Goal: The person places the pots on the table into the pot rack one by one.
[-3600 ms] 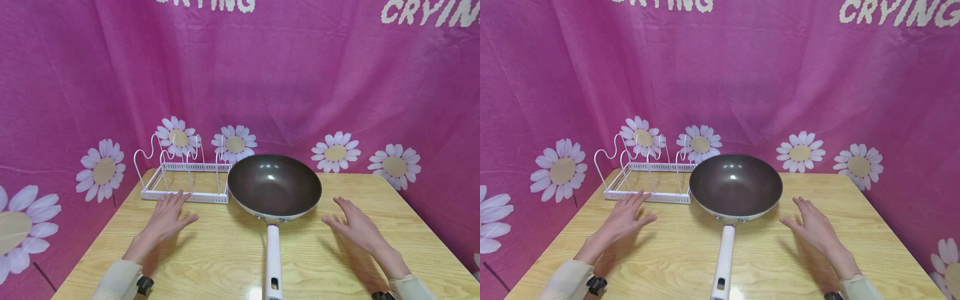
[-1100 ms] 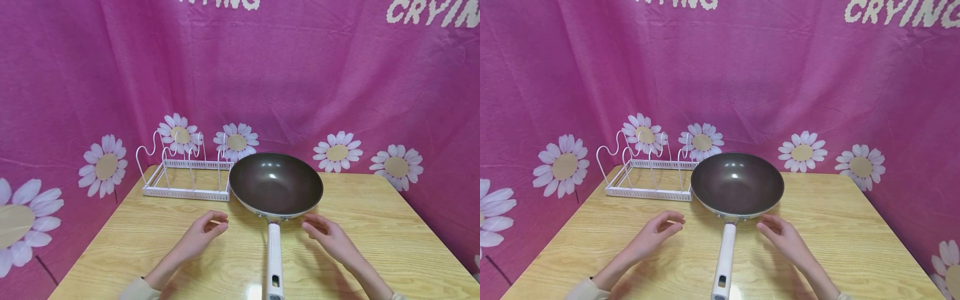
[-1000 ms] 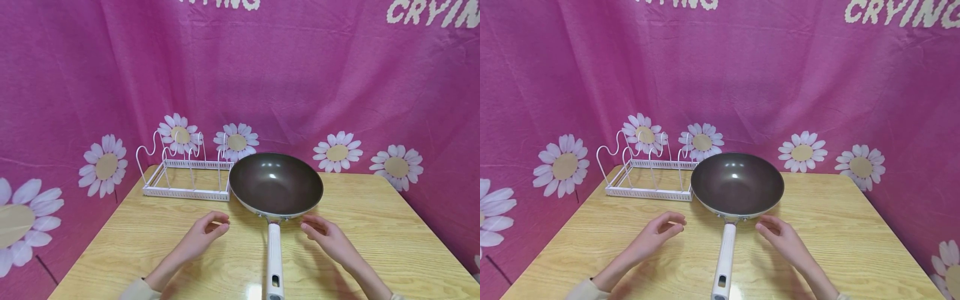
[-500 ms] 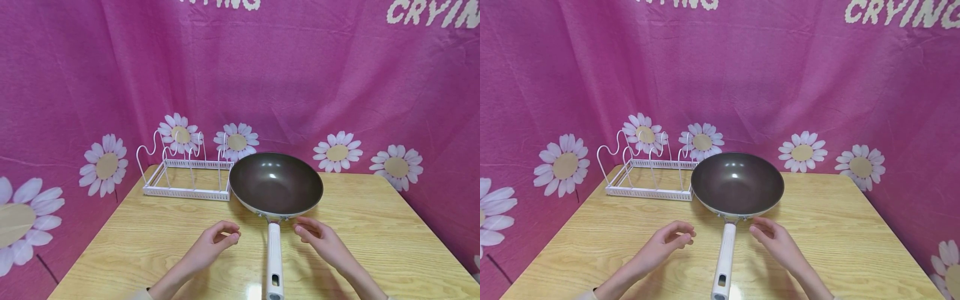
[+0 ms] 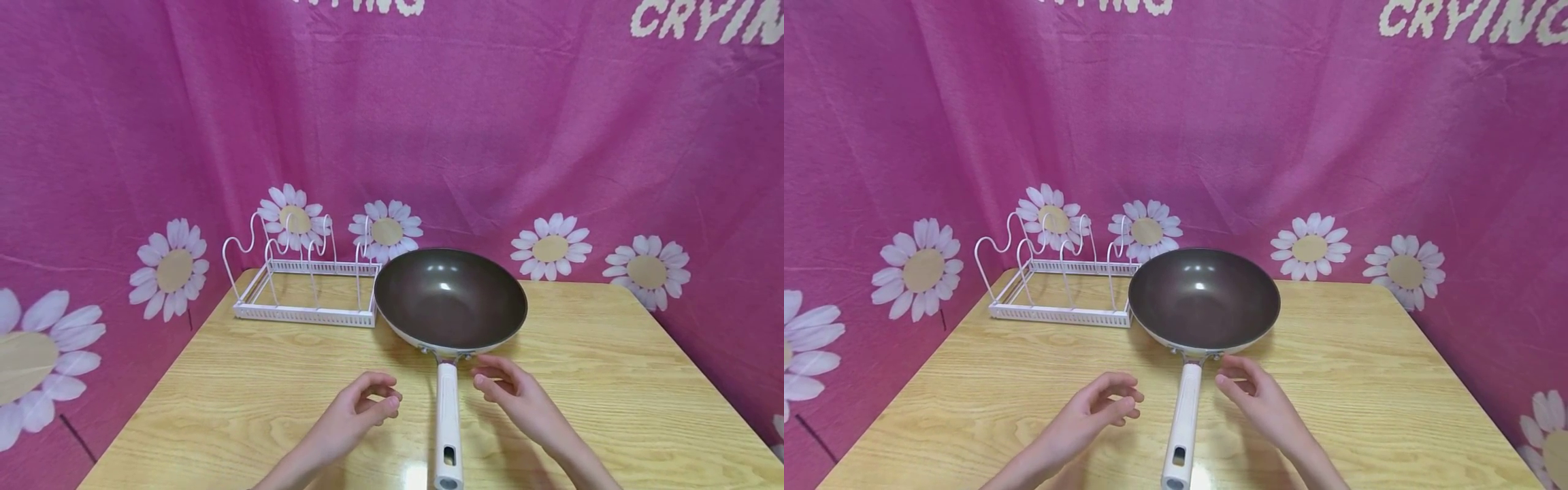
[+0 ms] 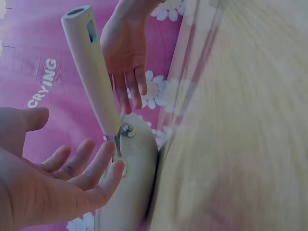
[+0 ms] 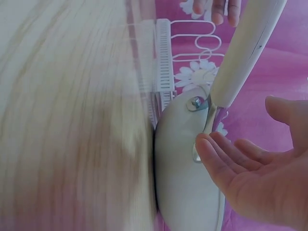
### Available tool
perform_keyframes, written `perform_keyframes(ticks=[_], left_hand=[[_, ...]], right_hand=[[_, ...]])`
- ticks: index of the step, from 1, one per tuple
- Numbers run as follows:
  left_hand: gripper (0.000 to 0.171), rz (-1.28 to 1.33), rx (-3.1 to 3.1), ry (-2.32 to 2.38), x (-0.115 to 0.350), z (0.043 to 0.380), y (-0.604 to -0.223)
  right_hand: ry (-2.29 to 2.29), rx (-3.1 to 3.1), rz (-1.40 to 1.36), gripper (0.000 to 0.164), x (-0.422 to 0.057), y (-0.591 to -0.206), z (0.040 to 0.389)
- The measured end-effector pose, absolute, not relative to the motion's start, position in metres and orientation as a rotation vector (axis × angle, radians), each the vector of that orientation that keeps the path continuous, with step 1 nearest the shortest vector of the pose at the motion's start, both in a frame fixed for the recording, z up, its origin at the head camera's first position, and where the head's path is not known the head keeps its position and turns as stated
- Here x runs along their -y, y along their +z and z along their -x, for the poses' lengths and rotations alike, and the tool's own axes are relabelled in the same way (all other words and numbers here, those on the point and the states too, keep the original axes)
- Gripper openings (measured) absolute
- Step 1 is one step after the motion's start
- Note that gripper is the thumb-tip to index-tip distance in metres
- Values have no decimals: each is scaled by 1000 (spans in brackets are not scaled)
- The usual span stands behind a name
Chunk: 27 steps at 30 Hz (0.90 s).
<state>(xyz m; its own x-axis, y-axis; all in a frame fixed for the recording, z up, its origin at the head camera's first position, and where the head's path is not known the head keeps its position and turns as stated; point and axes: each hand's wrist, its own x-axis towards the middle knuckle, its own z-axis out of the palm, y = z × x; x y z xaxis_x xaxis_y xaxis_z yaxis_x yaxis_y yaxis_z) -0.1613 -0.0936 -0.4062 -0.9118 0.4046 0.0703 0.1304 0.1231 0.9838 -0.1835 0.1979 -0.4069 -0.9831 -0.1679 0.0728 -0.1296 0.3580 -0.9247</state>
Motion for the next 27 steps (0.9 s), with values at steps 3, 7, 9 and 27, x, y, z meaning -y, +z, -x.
perform_keyframes(ticks=[3,7,9,27], left_hand=[[41,-553,-2142,1887,90,157,-409],[43,-574,-2128,1869,89,152,-410],[44,-571,-2129,1864,88,150,-409],[59,-530,-1872,1977,68,131,-414]], right_hand=[[-1741,-2555,290,48,-195,-407,180],[-1738,-2557,279,48,-190,-405,174],[-1744,-2550,258,49,-188,-404,172],[-1948,-2395,194,49,-172,-403,163]])
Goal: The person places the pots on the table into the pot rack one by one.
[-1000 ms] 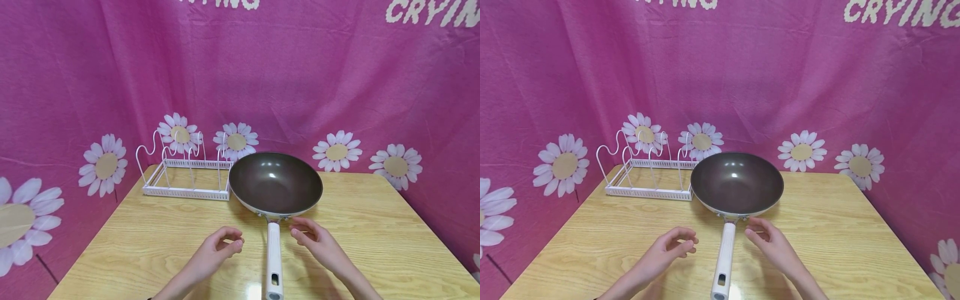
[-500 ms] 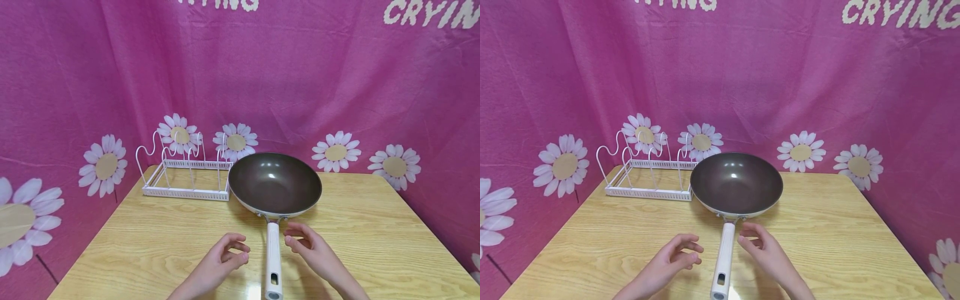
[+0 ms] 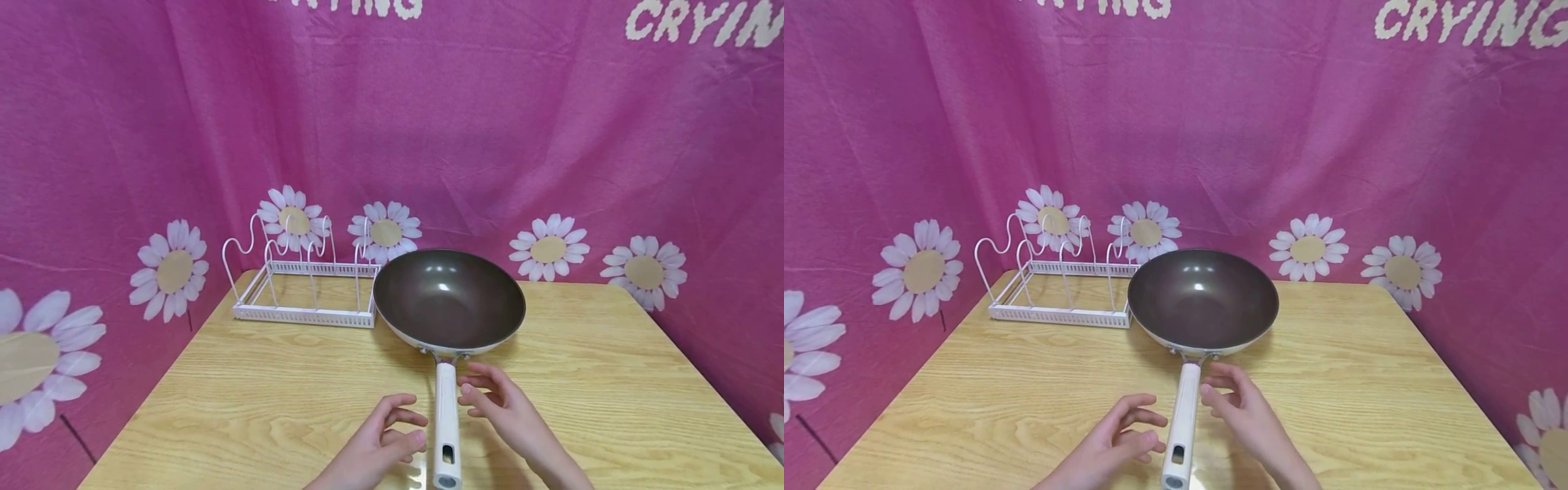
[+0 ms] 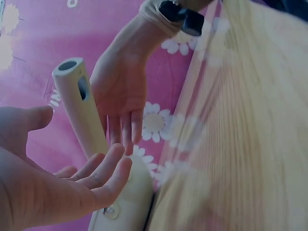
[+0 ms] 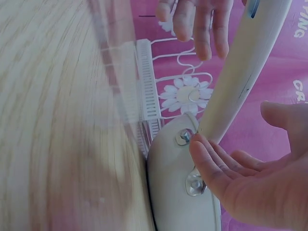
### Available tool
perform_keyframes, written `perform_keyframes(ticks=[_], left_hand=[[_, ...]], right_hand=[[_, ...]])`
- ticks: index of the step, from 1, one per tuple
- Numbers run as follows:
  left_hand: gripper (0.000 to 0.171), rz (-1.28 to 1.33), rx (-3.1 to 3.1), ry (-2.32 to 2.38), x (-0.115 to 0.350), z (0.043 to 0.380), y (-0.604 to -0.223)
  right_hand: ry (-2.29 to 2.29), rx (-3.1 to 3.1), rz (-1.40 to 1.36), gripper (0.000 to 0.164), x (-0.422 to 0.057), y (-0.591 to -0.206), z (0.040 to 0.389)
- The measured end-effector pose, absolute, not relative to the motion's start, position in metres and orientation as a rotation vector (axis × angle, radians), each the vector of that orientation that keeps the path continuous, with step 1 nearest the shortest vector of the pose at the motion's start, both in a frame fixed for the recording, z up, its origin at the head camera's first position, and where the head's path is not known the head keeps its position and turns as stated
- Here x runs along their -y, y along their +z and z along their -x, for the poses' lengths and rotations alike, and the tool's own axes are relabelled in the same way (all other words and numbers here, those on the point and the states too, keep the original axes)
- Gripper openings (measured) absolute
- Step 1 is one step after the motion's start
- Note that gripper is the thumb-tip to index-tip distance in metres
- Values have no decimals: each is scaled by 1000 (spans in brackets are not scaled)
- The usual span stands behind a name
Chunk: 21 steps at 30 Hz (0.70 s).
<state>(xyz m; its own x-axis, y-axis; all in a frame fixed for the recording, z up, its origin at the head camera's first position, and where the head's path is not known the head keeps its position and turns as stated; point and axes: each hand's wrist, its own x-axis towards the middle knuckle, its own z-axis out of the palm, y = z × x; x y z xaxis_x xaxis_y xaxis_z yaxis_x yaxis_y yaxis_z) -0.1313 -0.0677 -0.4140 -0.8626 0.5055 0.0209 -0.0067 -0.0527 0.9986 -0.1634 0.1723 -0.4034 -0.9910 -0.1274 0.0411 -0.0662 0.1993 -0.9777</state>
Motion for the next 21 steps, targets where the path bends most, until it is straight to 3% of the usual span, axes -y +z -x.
perform_keyframes(ticks=[6,13,21], left_hand=[[73,-472,-1737,2024,56,130,-418],[70,-370,-1523,2046,42,134,-421],[43,-484,-1058,2033,34,135,-421]], right_hand=[[-1952,-2395,163,55,-166,-400,164],[-1912,-2372,131,62,-160,-405,167],[-1888,-2315,211,65,-161,-413,170]])
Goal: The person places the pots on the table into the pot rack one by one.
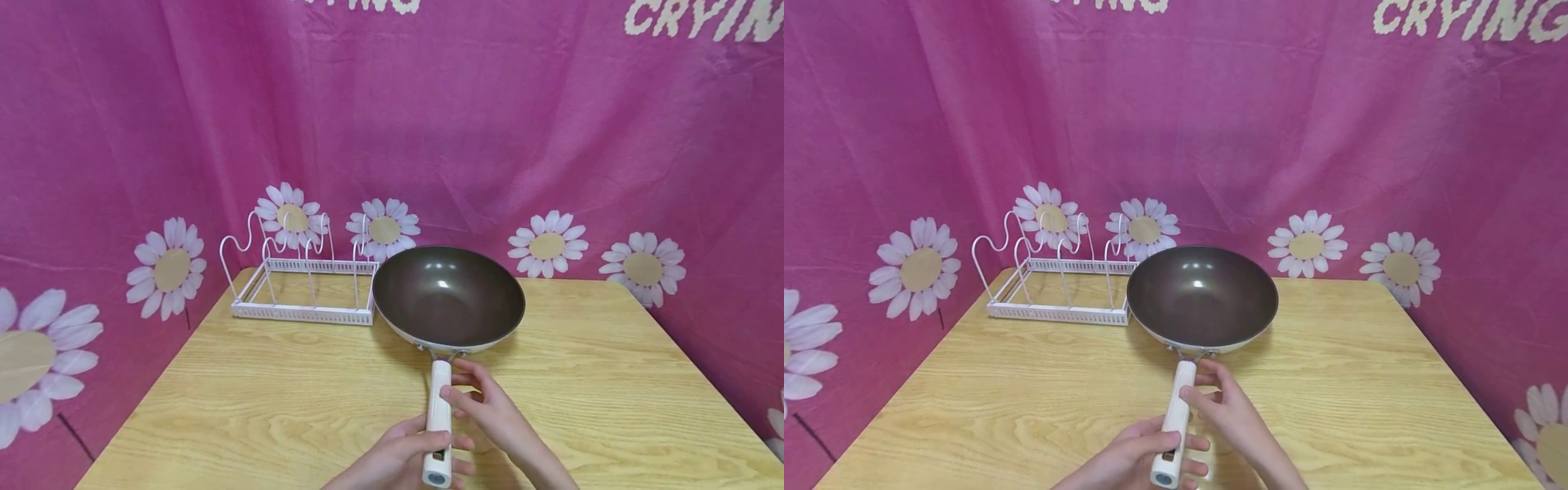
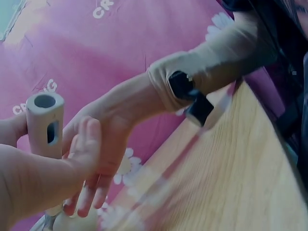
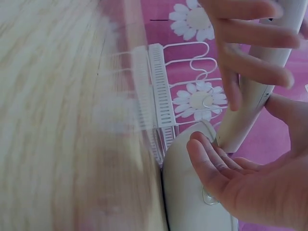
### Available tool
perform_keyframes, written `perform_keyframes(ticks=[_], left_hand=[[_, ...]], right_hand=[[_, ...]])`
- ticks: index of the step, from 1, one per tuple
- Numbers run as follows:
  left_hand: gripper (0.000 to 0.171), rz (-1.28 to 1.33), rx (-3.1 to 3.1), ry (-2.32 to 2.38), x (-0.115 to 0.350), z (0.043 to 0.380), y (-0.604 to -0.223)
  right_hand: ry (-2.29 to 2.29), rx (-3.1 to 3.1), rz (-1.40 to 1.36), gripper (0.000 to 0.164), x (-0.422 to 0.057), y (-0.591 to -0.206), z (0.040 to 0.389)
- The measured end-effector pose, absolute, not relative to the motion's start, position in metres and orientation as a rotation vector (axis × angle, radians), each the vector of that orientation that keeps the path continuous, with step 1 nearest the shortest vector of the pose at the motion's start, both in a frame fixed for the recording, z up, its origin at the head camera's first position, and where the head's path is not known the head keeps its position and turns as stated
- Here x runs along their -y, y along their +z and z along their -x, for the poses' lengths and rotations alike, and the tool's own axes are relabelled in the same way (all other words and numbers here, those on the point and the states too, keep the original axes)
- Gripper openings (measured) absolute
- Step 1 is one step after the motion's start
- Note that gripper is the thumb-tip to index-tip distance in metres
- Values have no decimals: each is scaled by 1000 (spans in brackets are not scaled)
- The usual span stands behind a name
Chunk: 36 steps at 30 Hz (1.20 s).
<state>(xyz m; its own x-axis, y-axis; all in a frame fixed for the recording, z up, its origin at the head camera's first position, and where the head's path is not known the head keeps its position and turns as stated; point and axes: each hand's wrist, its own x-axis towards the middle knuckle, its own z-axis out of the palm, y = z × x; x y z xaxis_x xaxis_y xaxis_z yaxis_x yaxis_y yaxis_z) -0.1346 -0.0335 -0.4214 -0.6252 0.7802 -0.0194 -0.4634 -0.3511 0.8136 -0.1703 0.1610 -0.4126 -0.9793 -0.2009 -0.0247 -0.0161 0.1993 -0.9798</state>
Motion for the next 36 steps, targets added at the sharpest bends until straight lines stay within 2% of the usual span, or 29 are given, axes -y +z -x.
perform_keyframes(ticks=[15,21,25,29,36], left_hand=[[40,-252,-984,2119,20,129,-429],[21,-205,-1027,2174,13,127,-432],[17,-133,-1176,2192,10,125,-433],[28,-82,-1410,2153,8,121,-435],[59,-101,-1589,2114,9,117,-439]], right_hand=[[-1834,-2197,274,76,-162,-417,171],[-1836,-2180,249,78,-159,-418,169],[-1855,-2166,244,79,-157,-419,168],[-1873,-2134,230,83,-156,-422,168],[-1885,-2099,214,90,-154,-425,168]])
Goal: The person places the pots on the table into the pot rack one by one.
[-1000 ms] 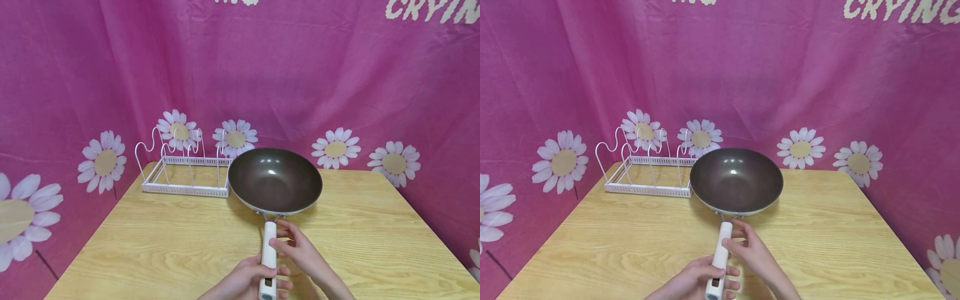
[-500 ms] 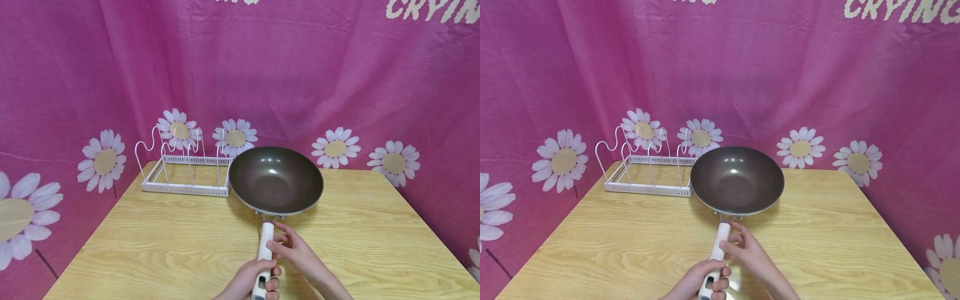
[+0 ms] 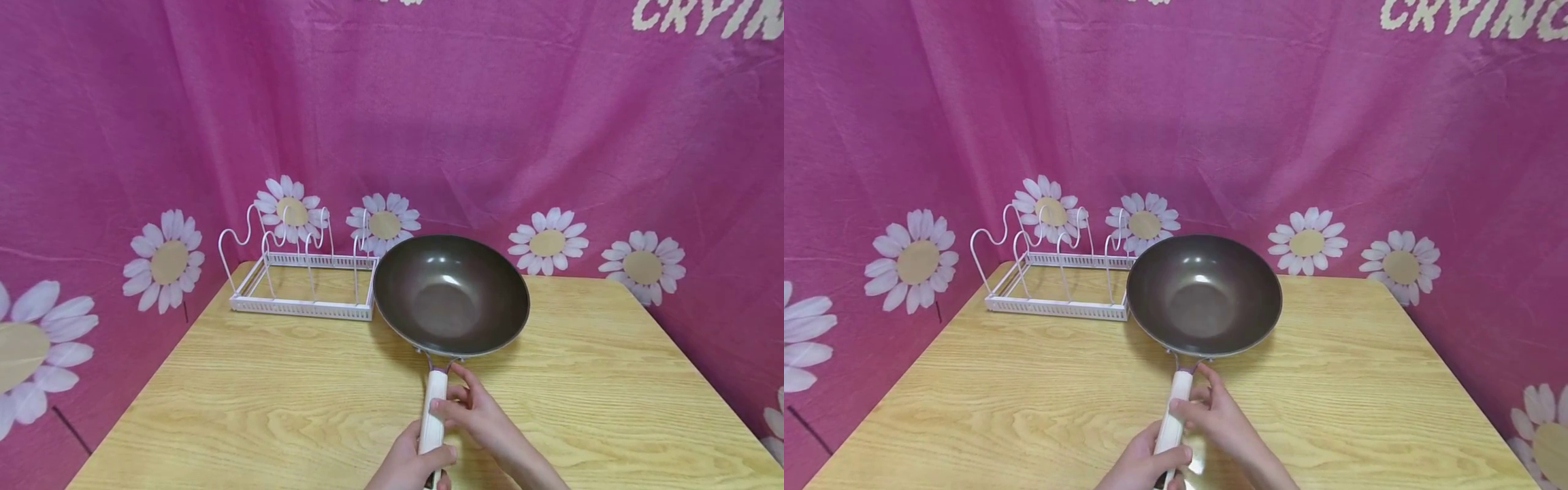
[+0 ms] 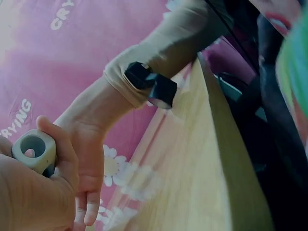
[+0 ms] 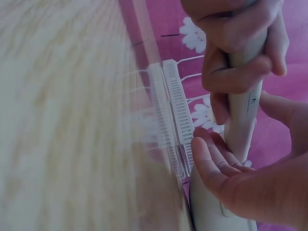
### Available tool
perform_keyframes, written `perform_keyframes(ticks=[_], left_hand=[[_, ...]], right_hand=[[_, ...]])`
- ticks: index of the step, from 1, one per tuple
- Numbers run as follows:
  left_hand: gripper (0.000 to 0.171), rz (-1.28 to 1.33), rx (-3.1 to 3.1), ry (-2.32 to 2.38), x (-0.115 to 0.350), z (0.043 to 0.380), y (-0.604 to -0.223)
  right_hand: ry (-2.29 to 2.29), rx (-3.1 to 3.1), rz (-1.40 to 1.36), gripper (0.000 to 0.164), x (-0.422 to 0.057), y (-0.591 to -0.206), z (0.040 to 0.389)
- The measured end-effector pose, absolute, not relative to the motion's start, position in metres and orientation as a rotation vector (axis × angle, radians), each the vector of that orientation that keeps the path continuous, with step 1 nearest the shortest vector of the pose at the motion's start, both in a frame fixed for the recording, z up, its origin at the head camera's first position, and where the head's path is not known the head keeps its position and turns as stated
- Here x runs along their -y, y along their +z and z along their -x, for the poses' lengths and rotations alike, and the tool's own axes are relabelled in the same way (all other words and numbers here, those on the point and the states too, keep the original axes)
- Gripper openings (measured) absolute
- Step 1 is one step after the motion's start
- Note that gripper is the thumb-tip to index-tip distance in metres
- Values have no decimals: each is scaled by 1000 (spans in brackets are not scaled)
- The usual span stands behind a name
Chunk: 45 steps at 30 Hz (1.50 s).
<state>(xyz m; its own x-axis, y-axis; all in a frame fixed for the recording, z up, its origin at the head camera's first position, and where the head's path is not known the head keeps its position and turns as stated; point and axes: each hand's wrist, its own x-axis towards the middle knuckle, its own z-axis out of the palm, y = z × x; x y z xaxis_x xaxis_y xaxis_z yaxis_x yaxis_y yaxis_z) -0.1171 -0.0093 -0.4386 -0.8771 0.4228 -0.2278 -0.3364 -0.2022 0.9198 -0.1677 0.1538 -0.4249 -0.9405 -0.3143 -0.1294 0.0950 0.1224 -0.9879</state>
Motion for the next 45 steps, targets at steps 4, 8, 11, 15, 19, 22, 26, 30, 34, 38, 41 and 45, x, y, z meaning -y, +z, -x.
perform_keyframes(ticks=[4,8,11,15,19,22,26,30,34,38,41,45], left_hand=[[65,-145,-1660,2126,9,118,-441],[83,-245,-1717,2125,8,118,-443],[97,-294,-1754,2102,8,119,-445],[102,-278,-1768,2061,9,120,-447],[102,-271,-1801,2029,10,121,-447],[104,-292,-1819,2029,9,121,-448],[106,-329,-1799,2042,9,122,-450],[106,-388,-1796,2047,9,124,-452],[106,-426,-1797,2050,11,124,-454],[106,-434,-1761,2059,13,124,-454],[107,-437,-1729,2061,15,125,-452],[106,-443,-1746,2055,16,125,-449]], right_hand=[[-1879,-2110,202,92,-152,-425,167],[-1865,-2132,182,94,-150,-426,166],[-1861,-2148,168,97,-149,-426,165],[-1865,-2168,141,102,-146,-426,166],[-1891,-2178,127,105,-143,-426,166],[-1927,-2158,147,106,-141,-426,166],[-1938,-2146,142,108,-140,-426,165],[-1926,-2155,124,107,-140,-425,165],[-1913,-2168,125,106,-140,-423,164],[-1910,-2183,125,107,-138,-422,164],[-1917,-2188,137,107,-137,-421,165],[-1916,-2184,162,108,-137,-417,166]])
